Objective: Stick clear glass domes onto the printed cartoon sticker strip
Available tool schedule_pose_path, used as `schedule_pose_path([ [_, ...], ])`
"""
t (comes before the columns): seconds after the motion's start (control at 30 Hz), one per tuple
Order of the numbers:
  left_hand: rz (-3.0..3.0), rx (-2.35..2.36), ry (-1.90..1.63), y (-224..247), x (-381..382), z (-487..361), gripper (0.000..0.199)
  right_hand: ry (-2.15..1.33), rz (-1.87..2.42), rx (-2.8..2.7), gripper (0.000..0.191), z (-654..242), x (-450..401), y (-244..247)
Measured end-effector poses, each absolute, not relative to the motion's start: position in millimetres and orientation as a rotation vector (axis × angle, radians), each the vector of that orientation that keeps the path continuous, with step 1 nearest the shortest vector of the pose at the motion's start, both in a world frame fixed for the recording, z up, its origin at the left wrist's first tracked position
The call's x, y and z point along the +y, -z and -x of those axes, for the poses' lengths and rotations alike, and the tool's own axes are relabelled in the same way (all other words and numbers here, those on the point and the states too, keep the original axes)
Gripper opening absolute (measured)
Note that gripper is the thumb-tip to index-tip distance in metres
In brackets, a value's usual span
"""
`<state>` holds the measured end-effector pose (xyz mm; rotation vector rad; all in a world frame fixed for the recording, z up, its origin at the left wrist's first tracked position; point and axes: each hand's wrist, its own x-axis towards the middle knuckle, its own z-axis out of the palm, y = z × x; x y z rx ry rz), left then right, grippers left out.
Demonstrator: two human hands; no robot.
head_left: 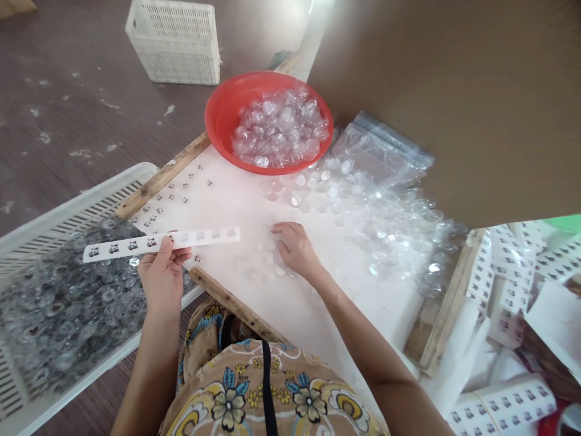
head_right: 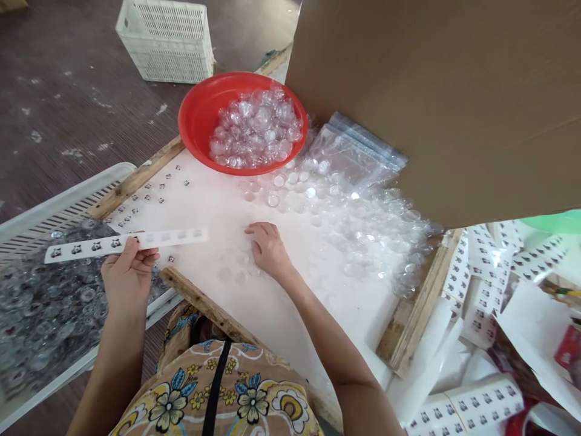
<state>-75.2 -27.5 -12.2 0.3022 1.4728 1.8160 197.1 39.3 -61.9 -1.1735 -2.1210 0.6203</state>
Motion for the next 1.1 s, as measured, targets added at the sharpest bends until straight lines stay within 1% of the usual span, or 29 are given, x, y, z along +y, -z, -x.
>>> schedule_pose_path([
  [0.2, -0.306, 1.487, -1.796, 8.8, -31.2, 73.8, 0.033, -0.398, 1.431, -2.077, 0.033, -212.2, 64.1, 67.3],
  [0.37, -0.3, 1.502, -1.795, 9.5, -32.8, 74.8, 0.03, -0.337, 1.483, -2.095, 0.027, -215.7, 65.8, 78.8],
  [0.43, -0.292, 1.508, -1.791, 10.5, -32.0, 74.6, 0.03, -0.362, 1.488, -2.078, 0.028, -217.5, 63.3, 78.3],
  [0.6, -0.291, 1.505, -1.786, 11.3, -27.7, 72.6, 0.031, -0.644, 1.531, -1.924, 0.026, -223.7, 65.7, 72.0],
  [0.77, -0.315, 1.501, -1.779, 12.4, -26.5, 74.2, 0.029, -0.541, 1.525, -2.009, 0.022, -225.6, 64.6, 71.8],
  [0.87, -0.318, 1.527, -1.769, 14.4, -27.1, 75.8, 0.027, -0.628, 1.445, -2.084, 0.019, -222.5, 57.5, 69.8],
  [0.97, -0.323, 1.537, -1.762, 15.4, -27.0, 75.3, 0.027, -0.675, 1.415, -2.06, 0.021, -214.7, 57.8, 65.2],
  [1.1, -0.309, 1.519, -1.764, 12.8, -26.9, 73.2, 0.027, -0.53, 1.389, -2.093, 0.033, -196.1, 76.0, 64.9],
])
